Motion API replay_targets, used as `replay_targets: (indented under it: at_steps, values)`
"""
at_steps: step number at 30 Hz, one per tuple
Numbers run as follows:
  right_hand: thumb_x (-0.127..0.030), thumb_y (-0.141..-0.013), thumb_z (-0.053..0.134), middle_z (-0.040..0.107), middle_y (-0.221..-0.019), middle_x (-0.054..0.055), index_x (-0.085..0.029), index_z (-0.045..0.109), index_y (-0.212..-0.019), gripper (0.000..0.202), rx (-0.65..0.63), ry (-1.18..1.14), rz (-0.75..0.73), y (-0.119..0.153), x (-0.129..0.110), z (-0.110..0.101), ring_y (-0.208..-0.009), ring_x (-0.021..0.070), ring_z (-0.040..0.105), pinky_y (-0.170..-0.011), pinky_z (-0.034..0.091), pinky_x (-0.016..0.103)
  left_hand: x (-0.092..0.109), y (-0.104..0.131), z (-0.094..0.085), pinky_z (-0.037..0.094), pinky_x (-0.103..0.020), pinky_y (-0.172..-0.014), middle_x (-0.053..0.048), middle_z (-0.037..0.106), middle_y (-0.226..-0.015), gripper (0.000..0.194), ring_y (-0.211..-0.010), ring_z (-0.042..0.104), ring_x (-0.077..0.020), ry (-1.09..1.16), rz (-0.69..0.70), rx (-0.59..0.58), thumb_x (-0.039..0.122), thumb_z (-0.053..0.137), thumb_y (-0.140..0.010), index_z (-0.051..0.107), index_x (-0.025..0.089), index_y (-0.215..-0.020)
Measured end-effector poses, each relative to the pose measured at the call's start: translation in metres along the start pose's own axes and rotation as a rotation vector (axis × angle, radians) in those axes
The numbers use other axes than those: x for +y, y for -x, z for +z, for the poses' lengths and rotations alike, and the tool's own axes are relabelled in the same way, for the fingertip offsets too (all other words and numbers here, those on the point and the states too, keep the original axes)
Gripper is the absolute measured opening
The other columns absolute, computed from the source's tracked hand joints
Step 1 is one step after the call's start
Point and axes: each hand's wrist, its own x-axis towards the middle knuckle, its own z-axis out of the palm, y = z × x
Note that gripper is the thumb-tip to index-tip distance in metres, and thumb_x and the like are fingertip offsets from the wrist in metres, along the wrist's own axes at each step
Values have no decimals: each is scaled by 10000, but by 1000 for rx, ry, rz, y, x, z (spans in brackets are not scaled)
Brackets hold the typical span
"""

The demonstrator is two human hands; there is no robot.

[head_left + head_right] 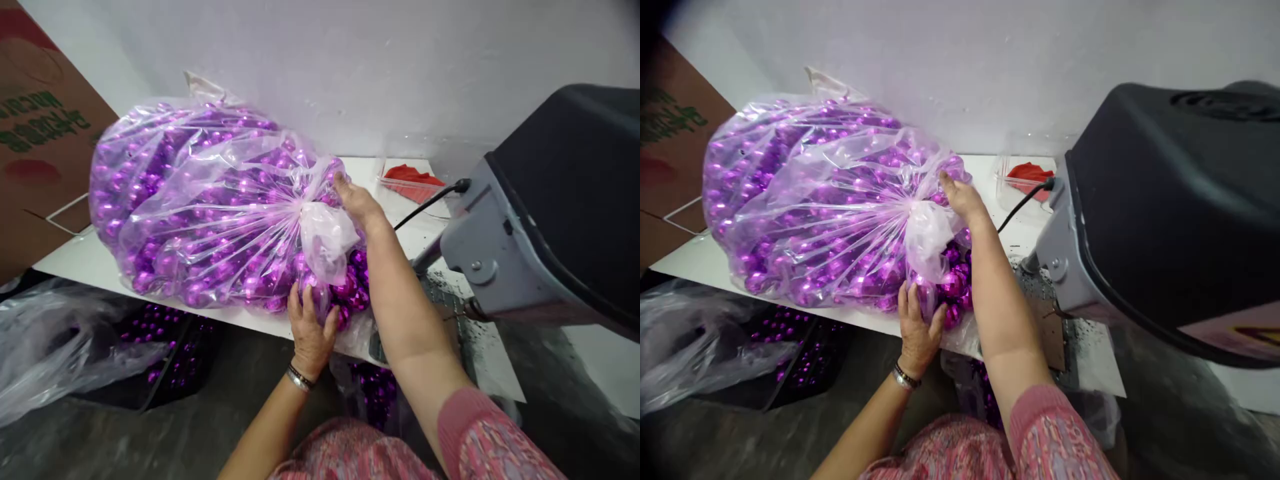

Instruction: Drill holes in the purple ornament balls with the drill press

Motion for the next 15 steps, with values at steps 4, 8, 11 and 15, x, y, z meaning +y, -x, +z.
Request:
replay_targets:
  at_steps: [4,8,11,15]
  values:
    - [-822,-853,153,632,-1028,86,-121,645,-1067,883,101,6,-72,38,-35,-24,-983,99,605,-1058,498,370,-1,-11,-11,493,-476,-1039,-244,632,-1280,586,-1204,612,-302,-10,-102,94,371,574,-943,457,93,-1446]
    - [-711,-925,248,619,-1154,90,-144,641,-1130,720,200,71,-294,96,-41,-22,-1177,108,556,-1159,453,351,3,-24,-22,517,-397,-945,-158,718,-1071,437,-1013,666,-248,102,-244,87,464,478,-976,659,140,-1208]
    - [-542,-977,322,544,-1328,111,-155,586,-1267,551,306,257,-438,147,-18,-6,-1352,133,455,-1238,398,387,6,-30,-27,519,-369,-873,-120,714,-982,463,-928,657,-227,182,-450,79,509,427,-985,688,152,-1123]
    - [-470,-950,431,441,-1451,138,-148,537,-1361,533,284,471,-387,218,13,22,-1423,224,372,-1201,409,441,13,-36,-33,503,-402,-948,-171,661,-1165,505,-1066,616,-247,115,-370,186,467,526,-941,595,126,-1307]
